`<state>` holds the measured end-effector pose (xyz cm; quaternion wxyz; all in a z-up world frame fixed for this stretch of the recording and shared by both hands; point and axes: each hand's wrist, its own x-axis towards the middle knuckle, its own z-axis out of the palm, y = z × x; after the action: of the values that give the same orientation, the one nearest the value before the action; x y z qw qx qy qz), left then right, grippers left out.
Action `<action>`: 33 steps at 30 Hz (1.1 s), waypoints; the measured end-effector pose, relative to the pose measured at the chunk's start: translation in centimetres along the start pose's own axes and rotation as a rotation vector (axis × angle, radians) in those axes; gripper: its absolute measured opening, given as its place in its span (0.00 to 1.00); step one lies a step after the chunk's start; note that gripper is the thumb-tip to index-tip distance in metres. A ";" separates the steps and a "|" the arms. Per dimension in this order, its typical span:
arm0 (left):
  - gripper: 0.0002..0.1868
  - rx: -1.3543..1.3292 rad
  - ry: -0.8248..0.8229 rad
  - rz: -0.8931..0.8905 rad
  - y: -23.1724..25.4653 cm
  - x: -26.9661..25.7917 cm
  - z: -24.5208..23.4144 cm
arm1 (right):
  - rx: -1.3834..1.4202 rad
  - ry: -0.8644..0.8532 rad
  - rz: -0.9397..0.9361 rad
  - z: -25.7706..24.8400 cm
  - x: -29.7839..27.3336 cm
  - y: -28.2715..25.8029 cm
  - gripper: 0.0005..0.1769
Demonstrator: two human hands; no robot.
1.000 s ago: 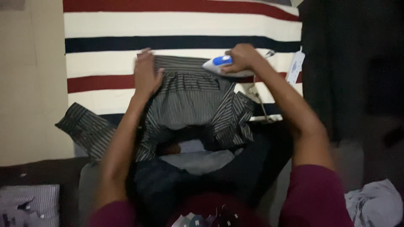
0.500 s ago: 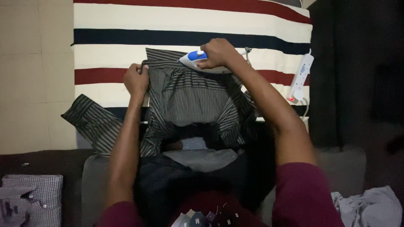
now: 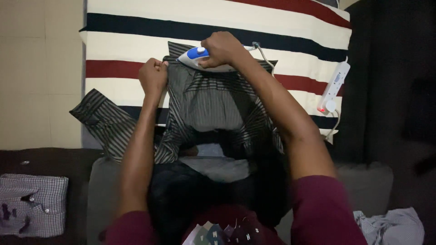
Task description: Ironing a striped shirt on an ironing board
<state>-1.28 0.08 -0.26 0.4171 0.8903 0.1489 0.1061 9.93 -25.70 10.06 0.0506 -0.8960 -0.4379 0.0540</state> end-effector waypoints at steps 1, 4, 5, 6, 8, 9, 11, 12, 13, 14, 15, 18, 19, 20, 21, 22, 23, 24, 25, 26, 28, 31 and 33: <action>0.16 -0.008 -0.011 -0.008 -0.2 0.0 0.0 | 0.024 0.022 0.021 -0.1 0.3 -0.4 0.30; 0.15 -0.037 -0.035 -0.019 -0.1 0.0 -0.1 | 0.059 0.105 0.119 1.7 1.8 -1.4 0.30; 0.13 -0.055 -0.050 -0.021 -0.1 -0.1 0.0 | 0.073 0.169 0.199 2.7 2.3 -1.7 0.30; 0.13 -0.055 -0.049 -0.023 -0.2 -0.1 0.1 | 0.073 0.167 0.198 2.3 2.7 -2.1 0.30; 0.12 -0.077 0.026 0.063 -0.4 -0.1 0.5 | 0.112 0.163 0.178 1.5 3.2 -3.0 0.30; 0.12 -0.077 0.021 0.063 -1.0 -0.2 0.4 | 0.114 0.163 0.182 2.0 3.7 -3.4 0.30; 0.13 -0.077 0.041 0.033 -1.3 0.1 1.2 | 0.085 0.172 0.239 2.4 4.0 -3.2 0.28; 0.13 -0.082 0.035 0.041 -0.9 0.0 1.1 | 0.079 0.175 0.248 2.5 3.9 -3.1 0.28; 0.13 -0.076 0.027 0.021 -0.5 -0.1 1.0 | 0.087 0.181 0.263 2.7 3.8 -3.0 0.27; 0.14 -0.064 0.029 -0.005 -0.4 -0.2 0.4 | 0.099 0.187 0.266 2.8 4.2 -3.3 0.26; 0.14 -0.063 0.033 -0.004 -0.7 -0.4 0.4 | 0.098 0.190 0.263 2.8 4.0 -3.1 0.26; 0.13 -0.060 0.051 0.104 -0.8 -0.4 0.4 | 0.095 0.230 0.318 2.3 2.9 -2.1 0.31; 0.13 -0.088 0.038 0.079 -0.4 -0.5 0.1 | 0.087 0.177 0.348 2.0 2.3 -1.6 0.30; 0.13 -0.117 0.019 0.053 0.1 -0.8 -0.1 | 0.081 0.119 0.382 1.9 1.3 -1.2 0.30; 0.13 -0.116 0.013 0.051 -0.1 -0.9 -0.1 | 0.084 0.116 0.385 1.8 -0.3 -0.6 0.30; 0.12 -0.097 0.014 0.054 0.0 -0.7 0.0 | 0.084 0.063 0.371 1.4 -1.8 0.3 0.31; 0.11 -0.079 0.014 0.057 0.0 -0.5 0.2 | 0.085 0.010 0.356 1.0 -3.4 1.2 0.32; 0.11 -0.082 0.015 0.053 -0.3 -0.5 0.4 | 0.083 0.006 0.355 1.1 -5.0 2.5 0.32; 0.10 -0.072 0.029 0.084 -0.7 -0.5 0.6 | 0.055 -0.022 0.323 1.1 -6.7 3.8 0.35; 0.10 -0.060 0.044 0.116 -1.0 -0.4 0.8 | 0.028 -0.047 0.292 1.3 -8.2 5.1 0.37; 0.10 -0.071 0.037 0.093 -0.6 -0.5 0.6 | 0.027 -0.141 0.322 0.0 -11.5 6.7 0.37; 0.11 -0.066 0.041 0.072 -0.5 -0.5 0.7 | 0.043 -0.229 0.370 -1.0 -15.6 8.8 0.37; 0.11 -0.045 0.053 0.072 -0.3 -0.5 0.7 | 0.064 -0.223 0.384 -1.2 -17.1 9.8 0.38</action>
<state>-1.59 -0.40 -1.02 0.4288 0.8823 0.1255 0.1481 7.25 -45.29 10.78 0.0190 -0.9494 -0.2603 0.1750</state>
